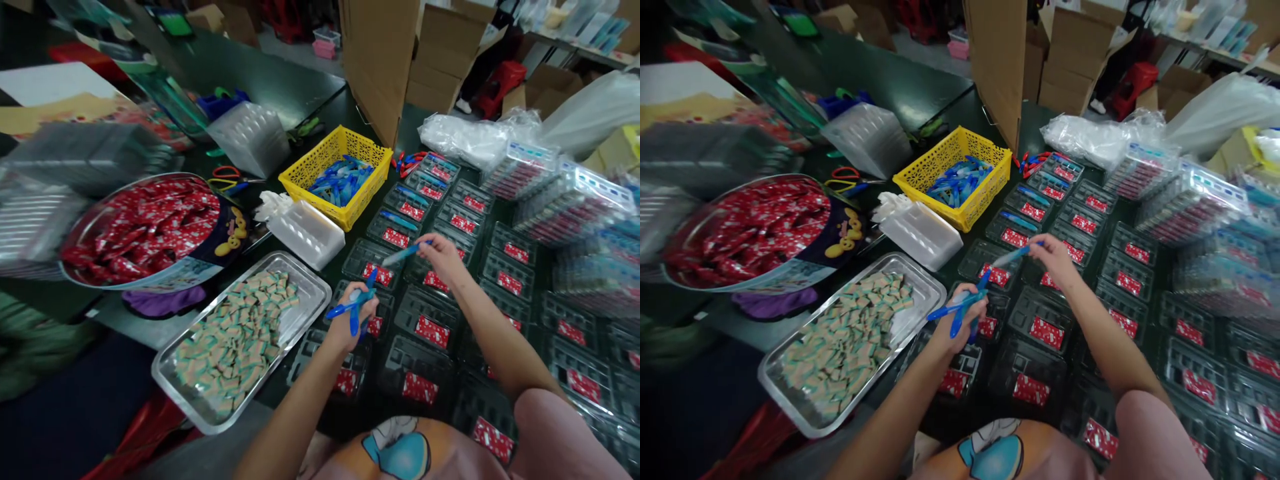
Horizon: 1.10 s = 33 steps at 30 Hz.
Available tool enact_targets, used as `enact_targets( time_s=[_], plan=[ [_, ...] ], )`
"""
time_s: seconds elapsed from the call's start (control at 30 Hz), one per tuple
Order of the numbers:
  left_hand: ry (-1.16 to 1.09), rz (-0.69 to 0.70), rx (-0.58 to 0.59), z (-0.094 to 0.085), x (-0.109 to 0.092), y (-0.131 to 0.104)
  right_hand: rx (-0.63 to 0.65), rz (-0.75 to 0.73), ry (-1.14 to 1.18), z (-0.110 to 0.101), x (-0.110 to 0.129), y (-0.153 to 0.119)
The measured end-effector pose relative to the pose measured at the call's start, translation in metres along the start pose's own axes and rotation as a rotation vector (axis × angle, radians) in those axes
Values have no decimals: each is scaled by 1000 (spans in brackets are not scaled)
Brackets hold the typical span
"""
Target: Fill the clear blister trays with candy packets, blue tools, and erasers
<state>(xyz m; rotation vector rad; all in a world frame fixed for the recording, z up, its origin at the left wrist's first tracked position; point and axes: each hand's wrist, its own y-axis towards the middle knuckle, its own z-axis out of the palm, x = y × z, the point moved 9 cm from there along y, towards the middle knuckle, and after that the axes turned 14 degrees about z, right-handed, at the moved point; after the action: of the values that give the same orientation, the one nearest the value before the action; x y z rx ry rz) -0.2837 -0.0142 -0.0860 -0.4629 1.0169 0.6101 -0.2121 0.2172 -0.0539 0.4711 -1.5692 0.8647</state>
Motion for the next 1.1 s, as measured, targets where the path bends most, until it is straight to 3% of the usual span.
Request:
enact_targets(
  time_s=[0.13,0.23,0.33,0.47,0.63,0.83,0.97,1.1],
  plan=[
    [-13,-8,-37,-5,-6,1,-376,-34,167,-100,-7,41],
    [7,-12,-27,0,-11,4,-593,-84,91,-164,-7,49],
    [24,0,21,14,-16,11,-748,-116,-79,-213,0,52],
    [36,-23,89,38,-18,27,-892,-140,-331,-257,18,69],
    [53,-21,152,71,-20,60,-952,-136,-586,-285,40,116],
    [93,0,224,109,-20,100,-878,-118,-807,-295,36,169],
    [85,17,274,129,-13,117,-843,-32,-974,-293,23,188],
    [67,-12,307,142,0,126,-813,2,-1055,-282,22,187]
  ],
)
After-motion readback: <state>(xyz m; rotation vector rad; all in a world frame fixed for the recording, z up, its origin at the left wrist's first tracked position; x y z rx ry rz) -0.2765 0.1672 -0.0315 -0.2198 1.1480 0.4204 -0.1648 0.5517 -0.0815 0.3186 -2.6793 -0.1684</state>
